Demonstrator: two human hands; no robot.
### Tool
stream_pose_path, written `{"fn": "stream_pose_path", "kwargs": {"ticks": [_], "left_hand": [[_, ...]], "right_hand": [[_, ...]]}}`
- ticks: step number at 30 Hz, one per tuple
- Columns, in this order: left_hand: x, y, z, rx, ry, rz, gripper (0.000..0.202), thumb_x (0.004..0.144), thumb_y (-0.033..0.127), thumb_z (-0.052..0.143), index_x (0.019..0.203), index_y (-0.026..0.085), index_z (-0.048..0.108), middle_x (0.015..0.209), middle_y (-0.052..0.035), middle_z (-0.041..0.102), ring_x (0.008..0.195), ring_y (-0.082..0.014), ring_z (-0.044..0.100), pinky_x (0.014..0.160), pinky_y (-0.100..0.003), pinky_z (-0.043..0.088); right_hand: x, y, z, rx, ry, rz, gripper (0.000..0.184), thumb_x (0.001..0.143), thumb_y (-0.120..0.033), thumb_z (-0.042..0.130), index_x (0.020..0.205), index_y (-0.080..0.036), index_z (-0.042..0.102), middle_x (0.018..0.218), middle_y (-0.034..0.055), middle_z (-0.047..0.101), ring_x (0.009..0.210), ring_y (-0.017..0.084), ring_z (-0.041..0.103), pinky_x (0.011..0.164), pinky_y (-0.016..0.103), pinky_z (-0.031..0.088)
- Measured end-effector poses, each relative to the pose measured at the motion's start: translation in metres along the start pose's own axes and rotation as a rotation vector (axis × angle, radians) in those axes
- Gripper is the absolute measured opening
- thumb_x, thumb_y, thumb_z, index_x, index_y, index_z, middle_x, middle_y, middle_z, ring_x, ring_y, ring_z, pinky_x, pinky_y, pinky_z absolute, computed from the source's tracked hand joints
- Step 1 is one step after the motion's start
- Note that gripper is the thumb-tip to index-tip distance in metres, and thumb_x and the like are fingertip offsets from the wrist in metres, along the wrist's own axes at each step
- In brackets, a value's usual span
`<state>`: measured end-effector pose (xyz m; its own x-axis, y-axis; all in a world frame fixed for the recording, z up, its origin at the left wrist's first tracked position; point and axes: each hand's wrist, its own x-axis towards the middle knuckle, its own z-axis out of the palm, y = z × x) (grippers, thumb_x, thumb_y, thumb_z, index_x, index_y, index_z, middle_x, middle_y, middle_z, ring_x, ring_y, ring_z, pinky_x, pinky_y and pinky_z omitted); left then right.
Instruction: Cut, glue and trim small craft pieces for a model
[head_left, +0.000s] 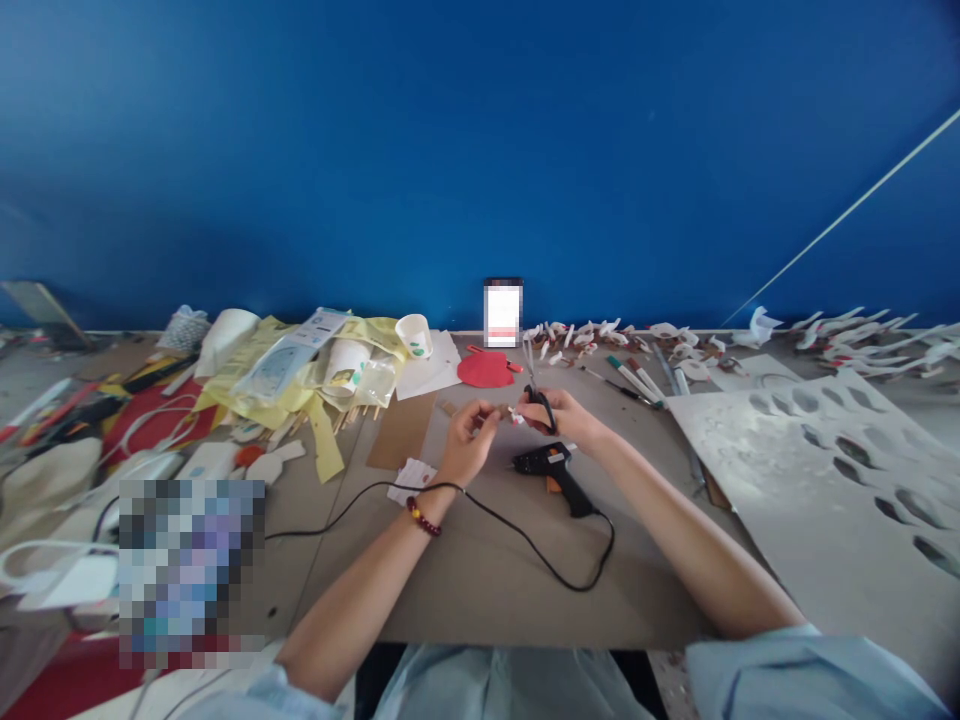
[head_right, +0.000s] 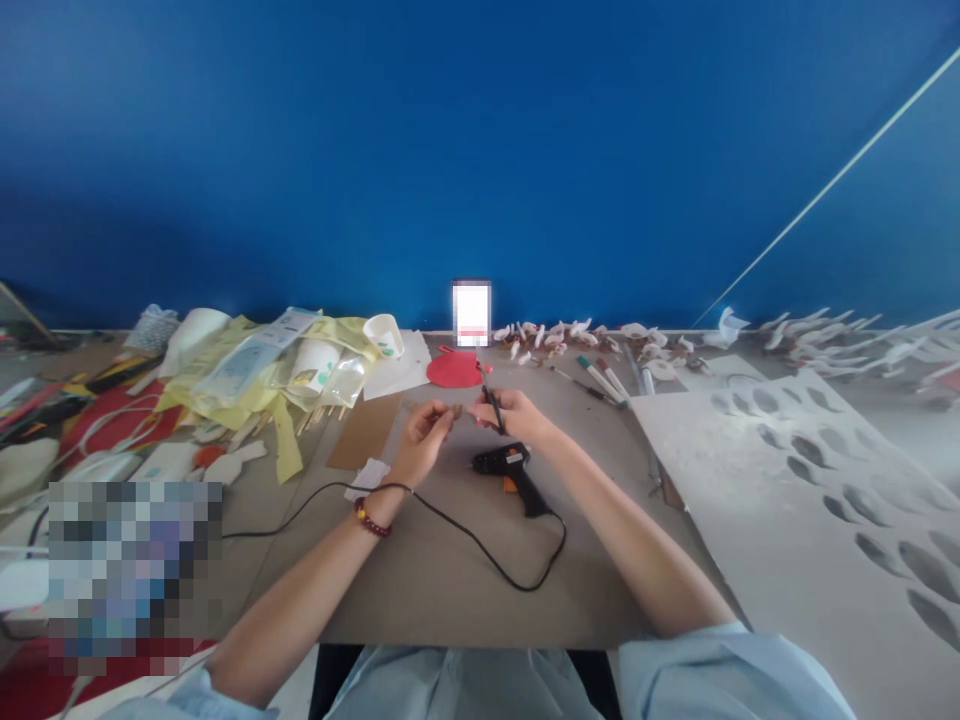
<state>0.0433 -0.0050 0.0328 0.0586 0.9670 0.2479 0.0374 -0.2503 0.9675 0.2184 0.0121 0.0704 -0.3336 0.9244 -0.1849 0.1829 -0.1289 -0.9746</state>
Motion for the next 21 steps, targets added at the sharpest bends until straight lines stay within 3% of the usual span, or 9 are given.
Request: {"fn": "stream_pose_path", "kwargs": {"ticks": [4, 9, 14, 21], "left_hand": [[0.0009, 0.0012, -0.0007, -0.09, 0.062, -0.059, 0.031, 0.076, 0.046, 0.064, 0.067, 0.019, 0.053, 0.057, 0.0046, 0.048, 0.052, -0.0089, 0.042, 0.051, -0.022, 0.034], [0.0005, 0.0041, -0.0009, -0.129, 0.097, -0.062, 0.029, 0.076, 0.044, 0.064, 0.067, 0.019, 0.053, 0.056, 0.0043, 0.048, 0.05, -0.009, 0.042, 0.05, -0.023, 0.033], [0.0003, 0.005, -0.0004, -0.11, 0.095, -0.038, 0.026, 0.078, 0.041, 0.061, 0.066, 0.019, 0.053, 0.057, 0.0038, 0.047, 0.052, -0.0095, 0.042, 0.051, -0.023, 0.033], [0.0005, 0.0049, 0.0003, -0.117, 0.086, -0.063, 0.027, 0.076, 0.041, 0.063, 0.066, 0.018, 0.053, 0.061, 0.0031, 0.049, 0.056, -0.0093, 0.043, 0.054, -0.023, 0.035]], "right_hand": [[-0.0019, 0.001, -0.0098, -0.202, -0.17, 0.049, 0.039, 0.068, -0.053, 0.068, 0.078, -0.016, 0.059, 0.059, -0.0031, 0.051, 0.052, 0.009, 0.043, 0.047, 0.022, 0.03], [-0.0024, 0.0024, -0.01, -0.417, -0.277, 0.084, 0.037, 0.071, -0.053, 0.064, 0.079, -0.018, 0.058, 0.06, -0.0031, 0.051, 0.056, 0.012, 0.046, 0.05, 0.023, 0.034], [-0.0018, -0.0006, -0.0066, -0.537, -0.325, 0.077, 0.036, 0.074, -0.053, 0.06, 0.069, -0.018, 0.053, 0.06, -0.0027, 0.05, 0.057, 0.012, 0.046, 0.05, 0.023, 0.031], [-0.0012, 0.0014, -0.0069, -0.503, -0.316, 0.06, 0.036, 0.073, -0.053, 0.059, 0.07, -0.018, 0.054, 0.059, -0.0033, 0.048, 0.057, 0.012, 0.044, 0.052, 0.024, 0.032]]}}
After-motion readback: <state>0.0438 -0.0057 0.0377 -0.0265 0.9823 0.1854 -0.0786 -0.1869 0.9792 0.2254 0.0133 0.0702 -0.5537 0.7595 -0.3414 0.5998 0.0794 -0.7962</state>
